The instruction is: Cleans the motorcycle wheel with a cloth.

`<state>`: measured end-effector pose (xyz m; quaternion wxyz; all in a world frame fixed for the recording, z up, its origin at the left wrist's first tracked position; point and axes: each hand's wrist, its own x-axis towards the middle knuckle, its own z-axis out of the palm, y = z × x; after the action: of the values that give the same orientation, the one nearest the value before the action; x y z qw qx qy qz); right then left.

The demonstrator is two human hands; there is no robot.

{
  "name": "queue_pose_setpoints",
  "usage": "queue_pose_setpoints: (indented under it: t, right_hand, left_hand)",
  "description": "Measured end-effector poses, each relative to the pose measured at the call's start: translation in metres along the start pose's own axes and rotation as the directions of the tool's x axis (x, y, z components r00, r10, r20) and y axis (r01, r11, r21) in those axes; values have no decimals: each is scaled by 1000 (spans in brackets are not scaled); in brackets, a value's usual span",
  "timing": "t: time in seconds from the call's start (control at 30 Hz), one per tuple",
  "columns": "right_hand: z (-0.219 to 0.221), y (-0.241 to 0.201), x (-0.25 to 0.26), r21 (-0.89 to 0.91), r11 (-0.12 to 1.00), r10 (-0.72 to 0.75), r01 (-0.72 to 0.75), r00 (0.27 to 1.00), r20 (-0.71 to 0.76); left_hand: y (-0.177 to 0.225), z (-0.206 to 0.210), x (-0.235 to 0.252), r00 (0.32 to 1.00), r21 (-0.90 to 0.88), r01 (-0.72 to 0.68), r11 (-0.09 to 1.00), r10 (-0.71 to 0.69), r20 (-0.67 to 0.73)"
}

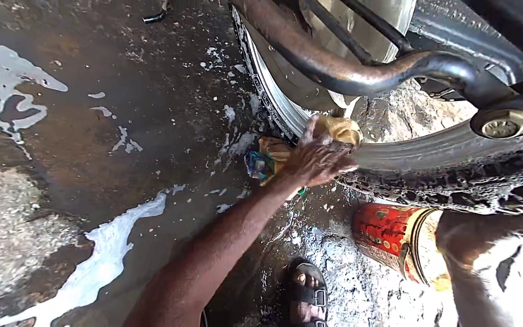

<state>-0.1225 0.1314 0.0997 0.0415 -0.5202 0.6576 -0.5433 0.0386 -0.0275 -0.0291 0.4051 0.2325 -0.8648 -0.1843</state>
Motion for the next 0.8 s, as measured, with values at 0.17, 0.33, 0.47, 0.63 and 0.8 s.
queue_pose_setpoints:
  t: [0.17, 0.33, 0.47, 0.63, 0.8]
  right_hand:
    - [18, -22, 0, 55, 998, 16, -18, 999, 47]
    - [-1, 10, 4, 156, 987, -26, 29, 999, -25]
    - [-25, 34, 11, 201, 980, -13, 12, 1000, 4]
    - [-37, 56, 13, 224, 975, 17, -12, 1000, -21]
    - [0, 5, 21, 179, 984, 21, 2, 992, -128]
  left_hand:
    - [-17, -23, 30, 998, 224, -43, 974, 34, 44]
    - [0, -26, 64, 971, 40, 240, 970, -240, 12]
    - [23, 22, 42, 888, -279, 264, 923, -345, -304]
    - [64, -16, 75, 674, -385, 556, 736, -671, -309]
    - [71, 29, 24, 752, -265, 549, 792, -607, -256]
